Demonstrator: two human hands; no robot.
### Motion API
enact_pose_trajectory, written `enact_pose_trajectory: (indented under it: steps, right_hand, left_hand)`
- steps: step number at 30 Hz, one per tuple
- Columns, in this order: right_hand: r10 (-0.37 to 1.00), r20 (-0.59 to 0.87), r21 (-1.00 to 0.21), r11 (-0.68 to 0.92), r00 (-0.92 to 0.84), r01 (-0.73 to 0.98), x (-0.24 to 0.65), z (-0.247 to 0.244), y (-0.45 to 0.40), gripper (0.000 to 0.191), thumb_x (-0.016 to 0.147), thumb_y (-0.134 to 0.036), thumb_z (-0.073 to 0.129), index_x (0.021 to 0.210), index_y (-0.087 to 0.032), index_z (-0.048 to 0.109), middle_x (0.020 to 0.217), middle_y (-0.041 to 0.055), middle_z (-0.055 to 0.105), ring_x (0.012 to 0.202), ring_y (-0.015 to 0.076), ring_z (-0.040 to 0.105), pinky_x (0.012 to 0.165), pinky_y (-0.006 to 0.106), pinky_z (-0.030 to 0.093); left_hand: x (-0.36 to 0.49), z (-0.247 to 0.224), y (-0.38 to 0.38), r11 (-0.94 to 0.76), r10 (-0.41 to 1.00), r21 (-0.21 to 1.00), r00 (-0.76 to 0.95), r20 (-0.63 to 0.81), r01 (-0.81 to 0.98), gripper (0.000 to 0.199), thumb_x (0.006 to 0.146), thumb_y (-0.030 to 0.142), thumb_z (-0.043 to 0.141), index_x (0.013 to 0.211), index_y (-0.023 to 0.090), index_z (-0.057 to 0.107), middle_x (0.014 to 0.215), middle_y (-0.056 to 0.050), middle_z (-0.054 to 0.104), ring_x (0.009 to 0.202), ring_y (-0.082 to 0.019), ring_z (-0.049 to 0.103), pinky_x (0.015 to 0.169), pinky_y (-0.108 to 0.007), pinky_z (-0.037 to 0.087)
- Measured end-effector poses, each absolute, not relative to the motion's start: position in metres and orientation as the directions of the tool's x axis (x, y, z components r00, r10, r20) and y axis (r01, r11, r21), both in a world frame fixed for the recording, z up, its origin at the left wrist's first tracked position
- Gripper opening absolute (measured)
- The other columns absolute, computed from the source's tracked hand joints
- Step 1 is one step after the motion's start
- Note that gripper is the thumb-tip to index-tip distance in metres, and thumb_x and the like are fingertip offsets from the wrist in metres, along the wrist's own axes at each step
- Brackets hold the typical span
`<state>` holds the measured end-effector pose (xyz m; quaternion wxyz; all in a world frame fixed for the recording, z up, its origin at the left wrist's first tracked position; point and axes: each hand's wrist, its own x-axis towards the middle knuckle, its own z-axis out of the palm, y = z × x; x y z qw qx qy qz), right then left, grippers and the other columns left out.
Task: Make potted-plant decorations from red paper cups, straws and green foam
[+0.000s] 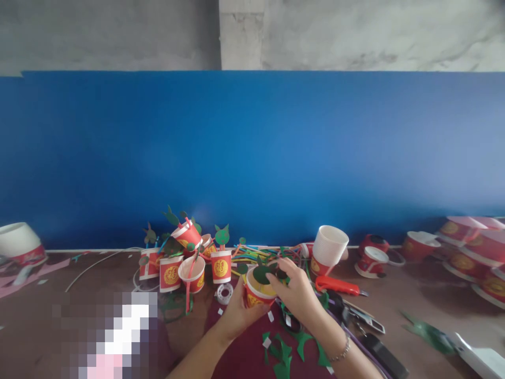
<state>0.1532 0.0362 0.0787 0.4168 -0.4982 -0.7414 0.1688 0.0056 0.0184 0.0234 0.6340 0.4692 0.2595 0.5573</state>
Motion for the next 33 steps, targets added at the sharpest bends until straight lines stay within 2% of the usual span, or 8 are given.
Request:
enact_pose_trajectory:
  steps: [6, 10, 13, 16, 20, 25, 30, 33]
  right_hand:
    - [0.908, 0.413, -0.777, 0.389, -0.066, 0.495, 0.1519, 0.0738, 0.0357, 0.049, 0.076, -0.024, 0.054, 0.123, -0.021, 0.041, 0.099, 0.0063, 0.063, 0.090, 0.0198, 0.061, 0.080, 0.033, 0.048]
    - [0.915, 0.394, -0.812, 0.390, -0.085, 0.434, 0.1515, 0.0755, 0.0351, 0.040, 0.078, -0.027, 0.054, 0.117, -0.019, 0.047, 0.101, 0.0077, 0.064, 0.091, 0.0200, 0.062, 0.080, 0.030, 0.049]
    - [0.923, 0.381, -0.821, 0.363, -0.051, 0.440, 0.1522, 0.0785, 0.0351, 0.023, 0.081, -0.033, 0.051, 0.097, -0.018, 0.057, 0.089, 0.0068, 0.066, 0.081, 0.0198, 0.062, 0.071, 0.027, 0.049]
    - [0.894, 0.445, -0.768, 0.409, -0.048, 0.493, 0.1530, 0.0807, 0.0361, 0.018, 0.082, -0.031, 0.049, 0.073, -0.018, 0.057, 0.076, 0.0051, 0.064, 0.074, 0.0189, 0.059, 0.069, 0.028, 0.046]
    - [0.866, 0.480, -0.682, 0.467, -0.137, 0.562, 0.1542, 0.0808, 0.0389, 0.013, 0.077, -0.024, 0.053, 0.064, -0.019, 0.053, 0.076, 0.0043, 0.062, 0.079, 0.0200, 0.057, 0.075, 0.030, 0.045]
    - [0.881, 0.459, -0.678, 0.432, -0.116, 0.595, 0.1571, 0.0775, 0.0418, 0.016, 0.080, -0.026, 0.050, 0.071, -0.018, 0.061, 0.077, 0.0056, 0.065, 0.078, 0.0206, 0.060, 0.073, 0.031, 0.047]
    - [0.878, 0.475, -0.660, 0.402, -0.062, 0.635, 0.1570, 0.0748, 0.0398, 0.030, 0.079, -0.035, 0.054, 0.100, -0.018, 0.067, 0.105, 0.0121, 0.067, 0.100, 0.0281, 0.059, 0.089, 0.041, 0.045]
    - [0.917, 0.396, -0.759, 0.356, -0.047, 0.545, 0.1571, 0.0738, 0.0394, 0.040, 0.081, -0.041, 0.052, 0.111, -0.017, 0.064, 0.114, 0.0126, 0.064, 0.109, 0.0294, 0.056, 0.095, 0.042, 0.042]
  left_hand:
    - [0.0063, 0.0201, 0.0179, -0.023, 0.975, 0.893, 0.187, 0.119, -0.449, 0.055, 0.058, 0.024, 0.081, 0.109, 0.021, 0.060, 0.115, -0.010, 0.065, 0.109, -0.029, 0.057, 0.096, -0.040, 0.043]
    - [0.0054, 0.0204, 0.0191, -0.024, 0.979, 0.902, 0.172, 0.108, -0.432, 0.055, 0.057, 0.026, 0.081, 0.108, 0.020, 0.061, 0.114, -0.010, 0.065, 0.107, -0.029, 0.058, 0.095, -0.040, 0.043]
    - [0.0050, 0.0205, 0.0193, -0.017, 0.973, 0.901, 0.199, 0.114, -0.434, 0.055, 0.058, 0.026, 0.081, 0.109, 0.019, 0.060, 0.111, -0.011, 0.066, 0.105, -0.030, 0.060, 0.093, -0.042, 0.044]
    - [0.0057, 0.0191, 0.0187, -0.020, 0.962, 0.895, 0.235, 0.138, -0.447, 0.055, 0.060, 0.024, 0.080, 0.111, 0.020, 0.058, 0.112, -0.011, 0.066, 0.106, -0.030, 0.059, 0.093, -0.043, 0.045]
    - [0.0080, 0.0184, 0.0171, -0.003, 0.949, 0.886, 0.278, 0.150, -0.464, 0.058, 0.060, 0.020, 0.080, 0.114, 0.023, 0.056, 0.113, -0.010, 0.065, 0.106, -0.029, 0.059, 0.093, -0.043, 0.045]
    - [0.0083, 0.0179, 0.0189, 0.006, 0.961, 0.878, 0.245, 0.126, -0.478, 0.058, 0.058, 0.022, 0.082, 0.111, 0.020, 0.058, 0.110, -0.011, 0.066, 0.103, -0.030, 0.060, 0.090, -0.042, 0.046]
    - [0.0061, 0.0155, 0.0221, -0.015, 0.962, 0.879, 0.233, 0.143, -0.476, 0.061, 0.057, 0.025, 0.083, 0.111, 0.017, 0.056, 0.110, -0.012, 0.066, 0.102, -0.030, 0.060, 0.090, -0.040, 0.045]
    - [0.0057, 0.0151, 0.0220, -0.019, 0.961, 0.879, 0.232, 0.147, -0.477, 0.061, 0.057, 0.027, 0.082, 0.111, 0.017, 0.055, 0.111, -0.012, 0.066, 0.103, -0.029, 0.060, 0.091, -0.041, 0.044]
